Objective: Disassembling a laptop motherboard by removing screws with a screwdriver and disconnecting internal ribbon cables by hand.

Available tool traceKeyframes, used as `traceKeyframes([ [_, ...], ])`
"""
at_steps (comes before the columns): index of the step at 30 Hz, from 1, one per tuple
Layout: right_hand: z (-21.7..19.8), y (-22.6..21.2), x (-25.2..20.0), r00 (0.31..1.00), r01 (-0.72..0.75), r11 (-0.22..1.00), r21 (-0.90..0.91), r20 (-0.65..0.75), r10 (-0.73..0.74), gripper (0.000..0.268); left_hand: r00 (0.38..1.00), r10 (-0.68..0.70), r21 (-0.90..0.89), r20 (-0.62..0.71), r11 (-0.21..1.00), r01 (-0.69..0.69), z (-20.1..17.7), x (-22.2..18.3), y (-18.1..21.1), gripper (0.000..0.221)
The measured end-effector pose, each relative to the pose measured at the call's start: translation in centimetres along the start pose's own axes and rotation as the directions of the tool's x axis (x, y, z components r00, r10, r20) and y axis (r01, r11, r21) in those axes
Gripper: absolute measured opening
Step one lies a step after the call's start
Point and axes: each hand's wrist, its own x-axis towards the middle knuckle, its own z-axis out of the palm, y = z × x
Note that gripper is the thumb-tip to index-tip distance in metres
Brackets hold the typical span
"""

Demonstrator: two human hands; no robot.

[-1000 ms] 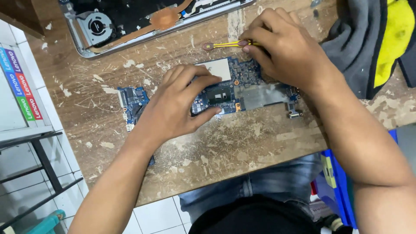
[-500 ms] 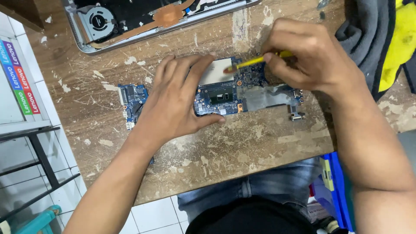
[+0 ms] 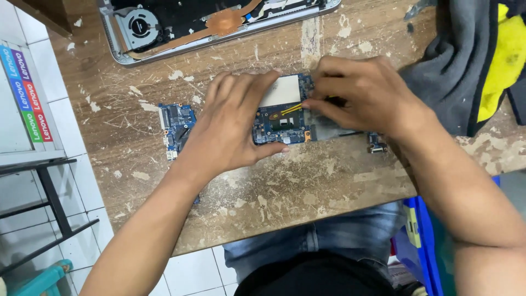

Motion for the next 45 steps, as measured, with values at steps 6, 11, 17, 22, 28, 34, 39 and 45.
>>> traceKeyframes([
  [6,0.9,-1.0,0.1,0.979,0.114,0.957,-0.267,-0.135,-0.154,0.036,0.998,-0.019,0.046,0.056,0.999,0.016,-0.7,0.6,0.6,0.113],
  [11,0.7,0.4,-0.6,0.967,0.048,0.998,0.052,-0.253,-0.033,0.038,0.998,-0.020,0.041,0.063,0.999,0.018,-1.0,0.8,1.1,0.110],
  [17,1.0,2.1,-0.9,0.963,0.061,0.996,0.067,-0.265,-0.041,0.041,0.998,-0.026,0.032,0.062,0.999,0.024,-1.0,1.0,1.3,0.113],
  [22,1.5,2.4,-1.2,0.974,0.038,0.999,0.025,-0.225,-0.032,0.042,0.997,-0.033,0.051,0.066,0.998,0.030,-0.9,1.0,1.5,0.113],
  [28,0.9,2.9,-1.5,0.978,0.050,0.998,-0.036,-0.202,-0.057,0.043,0.998,-0.006,0.092,0.058,0.996,0.001,-0.7,0.9,1.3,0.111],
  [34,-0.4,3.2,-1.9,0.988,-0.038,0.989,-0.140,-0.157,0.016,0.053,0.996,-0.035,0.093,0.080,0.995,0.027,-0.7,0.9,1.3,0.112],
  [39,0.3,3.1,-1.6,0.996,-0.037,0.995,-0.098,-0.083,0.029,0.052,0.995,-0.052,0.080,0.082,0.996,0.046,-0.5,0.7,1.1,0.109],
  [45,1.8,0.8,0.0,0.995,-0.028,0.998,-0.062,-0.101,0.022,0.051,0.987,-0.096,0.103,0.128,0.991,0.083,-0.2,0.6,0.7,0.112],
])
